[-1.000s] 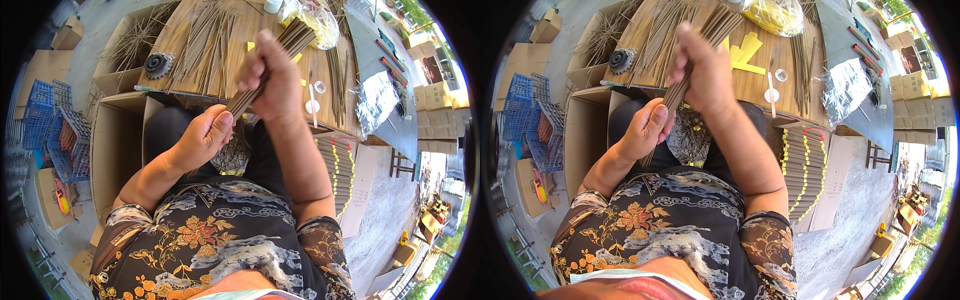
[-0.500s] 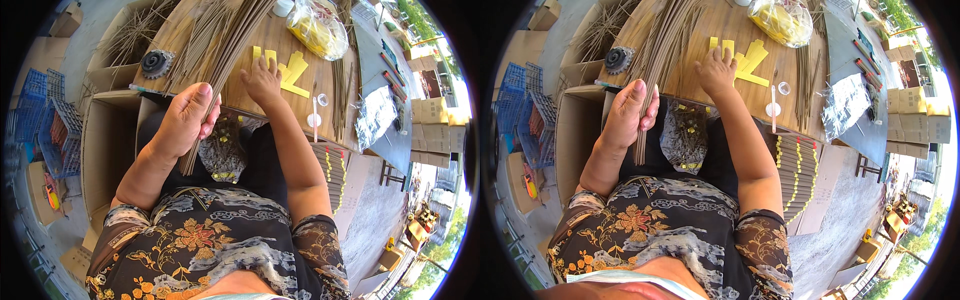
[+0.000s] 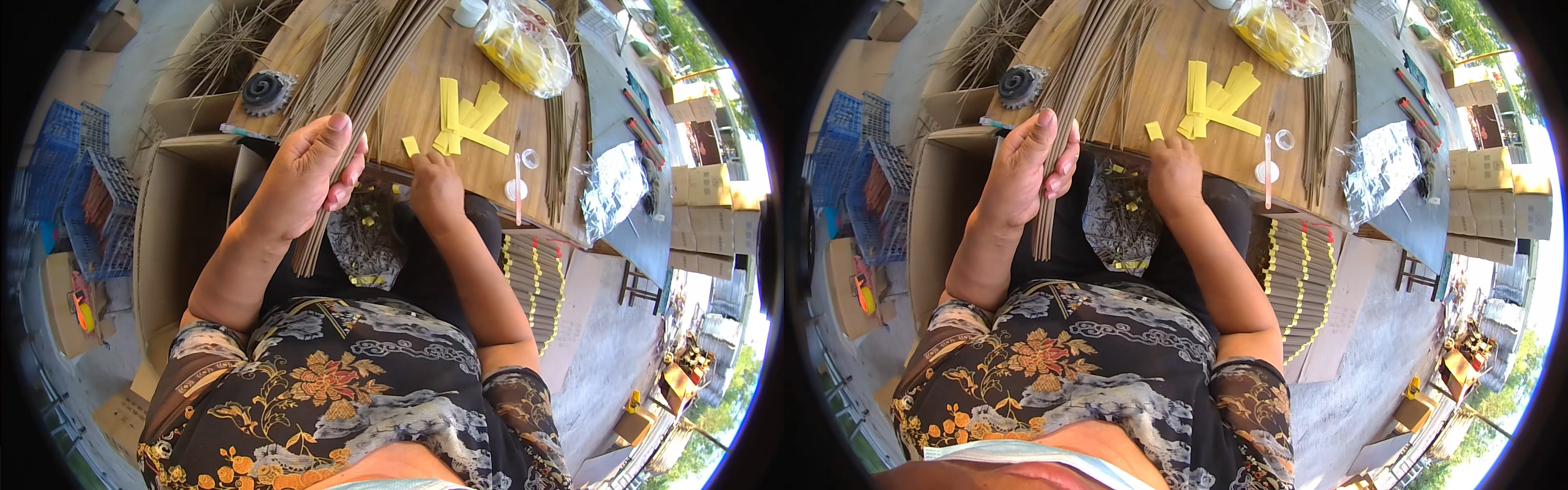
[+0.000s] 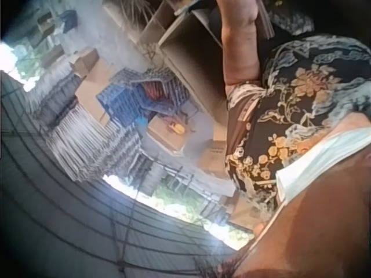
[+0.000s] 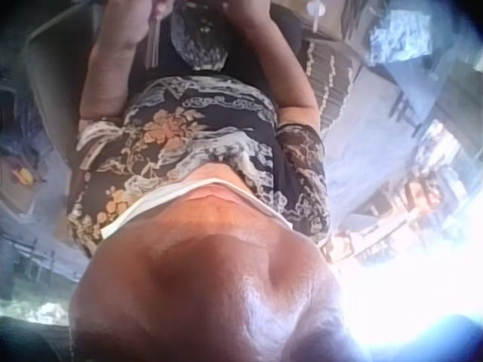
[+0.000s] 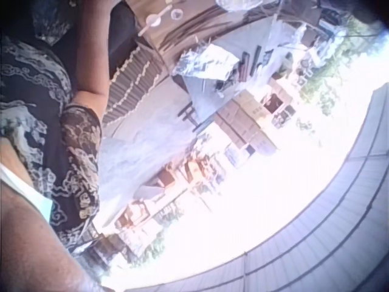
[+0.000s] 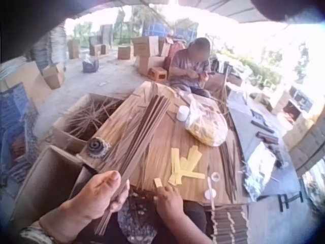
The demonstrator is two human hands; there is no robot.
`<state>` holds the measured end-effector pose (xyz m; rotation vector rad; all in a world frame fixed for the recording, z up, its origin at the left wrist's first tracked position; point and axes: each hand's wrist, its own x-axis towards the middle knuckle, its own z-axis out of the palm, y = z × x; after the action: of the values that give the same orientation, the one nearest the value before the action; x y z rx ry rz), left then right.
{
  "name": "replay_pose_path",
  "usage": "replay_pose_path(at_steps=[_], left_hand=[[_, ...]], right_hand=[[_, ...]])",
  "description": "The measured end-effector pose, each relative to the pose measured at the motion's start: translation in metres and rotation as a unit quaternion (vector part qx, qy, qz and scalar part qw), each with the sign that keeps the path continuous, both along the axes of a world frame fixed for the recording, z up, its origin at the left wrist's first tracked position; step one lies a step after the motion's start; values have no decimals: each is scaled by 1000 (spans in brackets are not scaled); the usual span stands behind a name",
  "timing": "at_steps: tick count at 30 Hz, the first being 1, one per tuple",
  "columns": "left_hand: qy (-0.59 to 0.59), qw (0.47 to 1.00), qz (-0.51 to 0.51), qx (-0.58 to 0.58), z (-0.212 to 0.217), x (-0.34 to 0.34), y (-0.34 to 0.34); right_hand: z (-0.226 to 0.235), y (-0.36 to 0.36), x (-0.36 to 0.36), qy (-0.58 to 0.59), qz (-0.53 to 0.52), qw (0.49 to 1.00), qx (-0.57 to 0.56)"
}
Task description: The person gathers thin wooden sticks, aligns them into a bundle, and wraps the bundle with yellow tape. The person uses a small plastic stick to smooth the tape and secures the bundle before placing it aside.
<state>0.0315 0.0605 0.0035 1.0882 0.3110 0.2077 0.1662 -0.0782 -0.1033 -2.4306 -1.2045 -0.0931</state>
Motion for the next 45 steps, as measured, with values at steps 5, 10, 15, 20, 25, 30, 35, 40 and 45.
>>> replay_pose_path(at_steps=[5, 10, 15, 20, 25, 30, 35, 40, 45], left_hand=[[15, 1000, 16, -4, 10, -7, -2], [-19, 999, -4, -42, 17, -8, -9], [-30, 998, -17, -43, 23, -10, -25], [-32, 999, -20, -20, 27, -14, -25], [-25, 995, -96, 29, 35, -21, -29], [-8, 992, -114, 50, 36, -28, -31], [22, 997, -66, 34, 38, -37, -37], [42, 995, -70, 62, 29, -46, -40], [15, 995, -74, 66, 18, -50, -43]], right_hand=[[49, -9, -5, 499, -58, 815, 288], [85, -21, -36, 615, 13, 678, 402], [81, -19, -56, 477, 30, 772, 419], [89, -30, -60, 393, 168, 824, 372], [110, -30, -43, 705, 158, 622, 304], [110, -30, -51, 782, 150, 553, 245], [119, -50, -51, 773, 121, 557, 278], [137, -54, -75, 666, 125, 661, 322], [127, -37, -94, 523, 117, 772, 342]])
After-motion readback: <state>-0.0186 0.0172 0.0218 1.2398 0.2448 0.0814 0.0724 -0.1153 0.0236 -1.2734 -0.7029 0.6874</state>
